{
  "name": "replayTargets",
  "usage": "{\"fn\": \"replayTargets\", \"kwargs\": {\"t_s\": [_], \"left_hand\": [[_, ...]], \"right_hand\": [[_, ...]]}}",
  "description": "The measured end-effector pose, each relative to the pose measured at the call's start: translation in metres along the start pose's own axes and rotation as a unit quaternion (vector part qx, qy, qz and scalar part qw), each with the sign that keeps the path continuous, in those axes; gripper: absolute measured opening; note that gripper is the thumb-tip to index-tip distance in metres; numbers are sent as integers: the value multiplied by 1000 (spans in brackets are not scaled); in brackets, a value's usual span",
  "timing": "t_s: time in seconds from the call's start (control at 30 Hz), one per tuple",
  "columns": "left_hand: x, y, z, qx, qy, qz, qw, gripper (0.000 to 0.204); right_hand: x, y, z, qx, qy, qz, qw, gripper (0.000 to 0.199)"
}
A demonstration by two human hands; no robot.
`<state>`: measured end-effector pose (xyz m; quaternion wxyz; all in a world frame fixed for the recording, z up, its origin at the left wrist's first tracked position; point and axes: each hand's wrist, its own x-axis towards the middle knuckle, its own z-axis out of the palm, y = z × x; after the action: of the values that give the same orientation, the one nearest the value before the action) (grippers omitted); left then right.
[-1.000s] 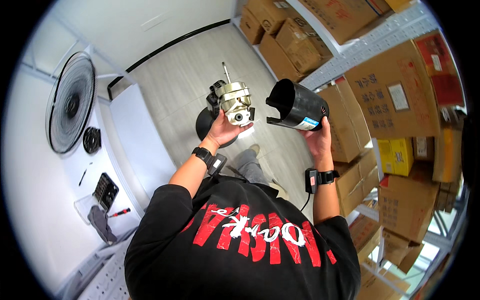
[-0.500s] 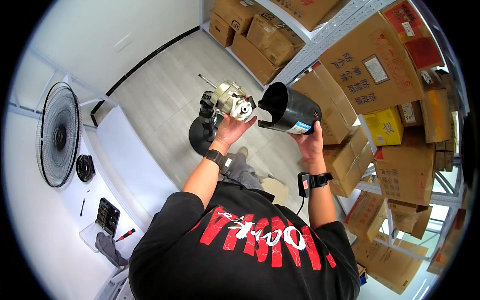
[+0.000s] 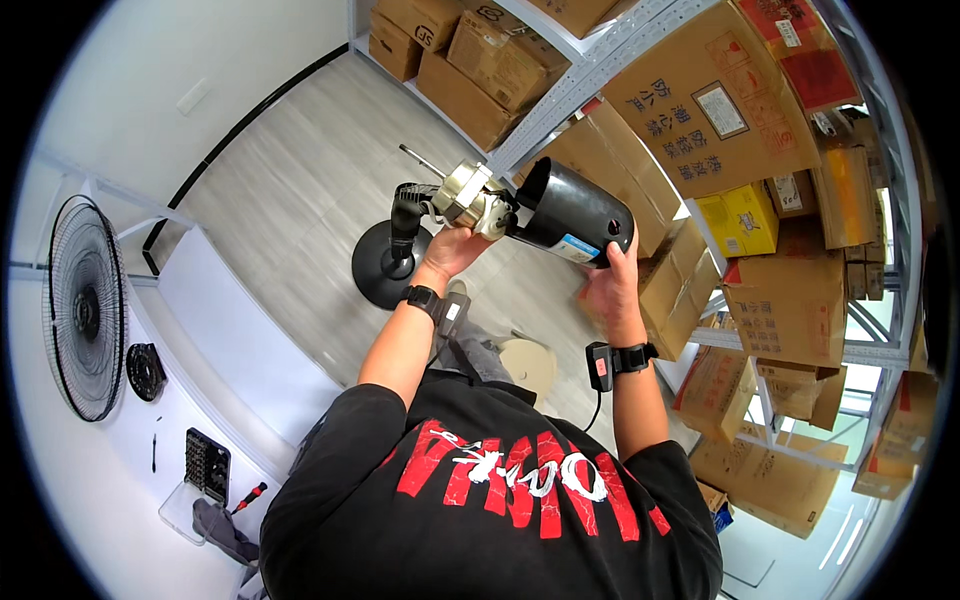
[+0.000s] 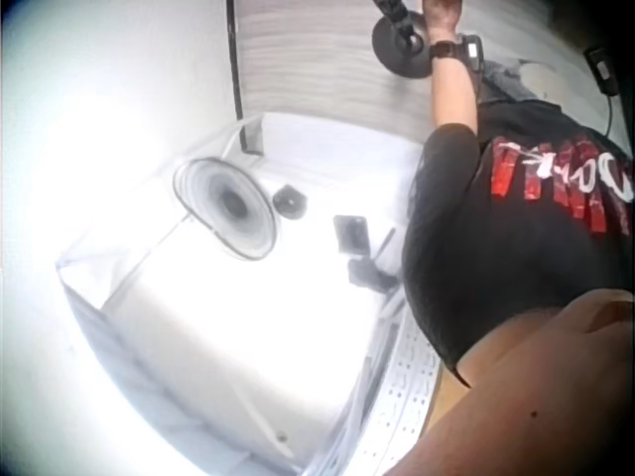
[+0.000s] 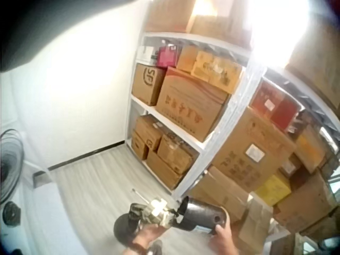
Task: The person uses a screwdriver to tighten screws on a motor housing, then attaches a black cylindrical casing to the motor. The person rotates the motor to align and secure the casing.
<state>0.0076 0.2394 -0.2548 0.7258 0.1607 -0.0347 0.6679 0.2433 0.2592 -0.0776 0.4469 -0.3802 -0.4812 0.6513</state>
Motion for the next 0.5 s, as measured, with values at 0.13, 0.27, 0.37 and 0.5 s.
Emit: {"fn": "replayTargets", "kwargs": {"t_s": [0.13, 0.27, 0.37, 0.5], "left_hand": [[-2, 2, 1, -7, 6, -6, 1000, 85], [-5, 4, 0, -8, 17, -9, 1000, 83], [-8, 5, -6, 10, 18, -25, 999, 74], [-7, 3, -5, 27, 37, -24, 999, 61]], "right_hand": [[-12, 7, -23, 22, 20, -14, 999, 83], [-23, 23, -29, -14, 41, -16, 999, 83], [-27, 36, -12, -57, 35, -38, 997, 85], [-26, 58, -9, -71, 30, -44, 996, 86]]}}
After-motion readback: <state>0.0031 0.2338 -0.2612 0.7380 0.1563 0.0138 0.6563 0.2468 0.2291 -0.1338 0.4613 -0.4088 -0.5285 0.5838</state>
